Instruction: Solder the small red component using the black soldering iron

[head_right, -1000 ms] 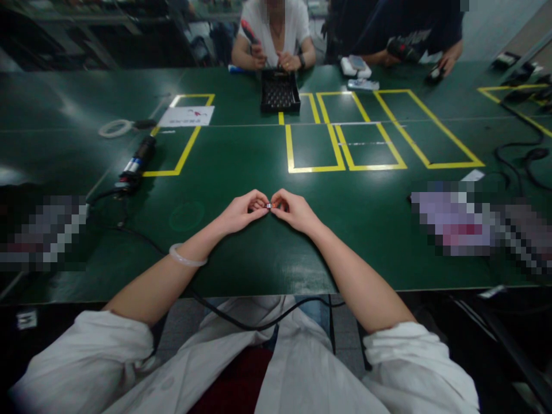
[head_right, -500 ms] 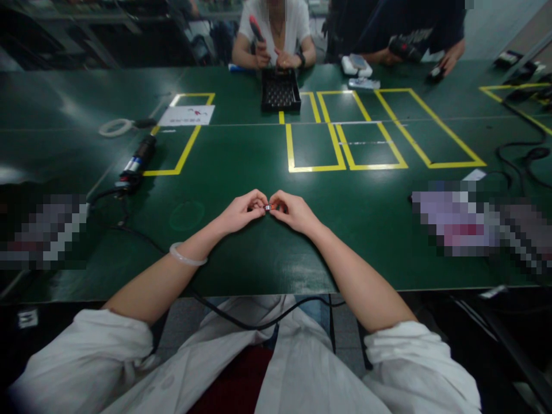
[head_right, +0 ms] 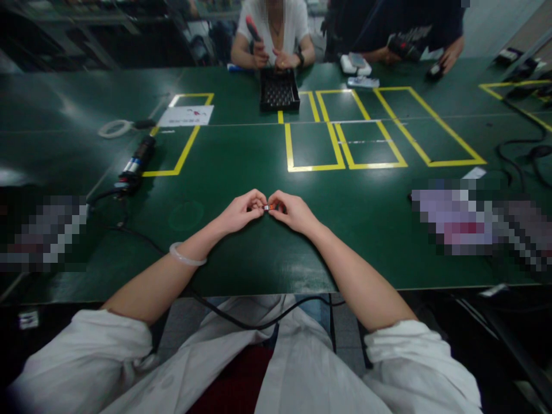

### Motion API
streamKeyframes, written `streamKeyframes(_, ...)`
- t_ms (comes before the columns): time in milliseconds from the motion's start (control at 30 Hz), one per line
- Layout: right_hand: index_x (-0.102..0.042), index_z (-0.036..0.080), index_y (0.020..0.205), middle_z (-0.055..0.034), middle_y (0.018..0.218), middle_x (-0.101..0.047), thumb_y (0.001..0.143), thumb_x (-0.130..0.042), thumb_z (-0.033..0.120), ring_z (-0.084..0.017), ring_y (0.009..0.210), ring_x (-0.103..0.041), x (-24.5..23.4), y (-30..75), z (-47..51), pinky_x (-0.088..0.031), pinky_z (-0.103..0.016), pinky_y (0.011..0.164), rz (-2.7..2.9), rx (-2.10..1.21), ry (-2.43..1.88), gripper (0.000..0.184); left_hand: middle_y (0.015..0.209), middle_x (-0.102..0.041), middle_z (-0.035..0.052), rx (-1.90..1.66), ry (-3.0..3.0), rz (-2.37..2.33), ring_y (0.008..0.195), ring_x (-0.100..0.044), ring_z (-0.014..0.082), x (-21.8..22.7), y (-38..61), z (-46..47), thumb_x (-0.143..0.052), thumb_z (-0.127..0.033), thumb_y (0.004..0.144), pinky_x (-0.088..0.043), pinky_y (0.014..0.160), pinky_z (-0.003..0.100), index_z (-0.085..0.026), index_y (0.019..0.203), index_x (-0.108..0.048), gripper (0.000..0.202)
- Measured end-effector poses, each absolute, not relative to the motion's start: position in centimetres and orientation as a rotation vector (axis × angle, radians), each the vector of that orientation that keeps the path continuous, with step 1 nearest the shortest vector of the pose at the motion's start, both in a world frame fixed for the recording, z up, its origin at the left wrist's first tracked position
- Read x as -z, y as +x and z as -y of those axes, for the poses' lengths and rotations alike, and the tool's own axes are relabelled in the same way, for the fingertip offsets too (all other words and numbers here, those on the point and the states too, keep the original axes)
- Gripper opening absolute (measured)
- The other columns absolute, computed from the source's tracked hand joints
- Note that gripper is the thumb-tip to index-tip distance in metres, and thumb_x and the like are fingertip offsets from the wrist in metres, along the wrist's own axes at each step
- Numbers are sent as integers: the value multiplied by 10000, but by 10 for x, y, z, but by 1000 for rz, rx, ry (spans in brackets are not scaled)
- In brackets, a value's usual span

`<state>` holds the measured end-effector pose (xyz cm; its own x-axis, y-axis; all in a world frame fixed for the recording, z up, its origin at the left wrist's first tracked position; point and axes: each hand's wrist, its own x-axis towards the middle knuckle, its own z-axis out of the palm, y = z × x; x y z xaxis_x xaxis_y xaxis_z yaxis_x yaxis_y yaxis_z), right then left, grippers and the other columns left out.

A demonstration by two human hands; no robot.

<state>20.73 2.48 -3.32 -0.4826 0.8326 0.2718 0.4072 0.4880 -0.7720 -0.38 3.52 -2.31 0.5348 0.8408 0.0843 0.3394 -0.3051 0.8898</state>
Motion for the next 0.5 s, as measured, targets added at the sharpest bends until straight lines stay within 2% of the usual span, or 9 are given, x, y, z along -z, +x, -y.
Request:
streamKeyframes(200,-598,197,971,-9,835,-648,862,-620,269,-129,666,-535,31,207,-24,-422,-257,641,2035,-843,-1009,133,781,-582,8,-735,1849,-978,705,-529,122,23,-4,-35,-564,-293,859,-396,664,245,-151,984,-565,189)
streamKeyframes(367,-597,201,980,-21,870,-660,873,-609,276,-137,683,-547,29,207,-24,-431,-268,646,2018,-839,-1002,131,744,-596,13,-695,1897,-1037,689,-552,133,18,-4,-34,-534,-386,905,-392,657,255,-146,925,-591,248)
streamKeyframes(500,-598,198,984,-21,875,-661,876,-612,274,-137,684,-551,30,207,-24,-434,-269,647,2005,-825,-992,133,744,-604,19,-675,1922,-1014,709,-572,142,17,-5,-34,-503,-381,919,-409,686,264,-146,874,-603,259)
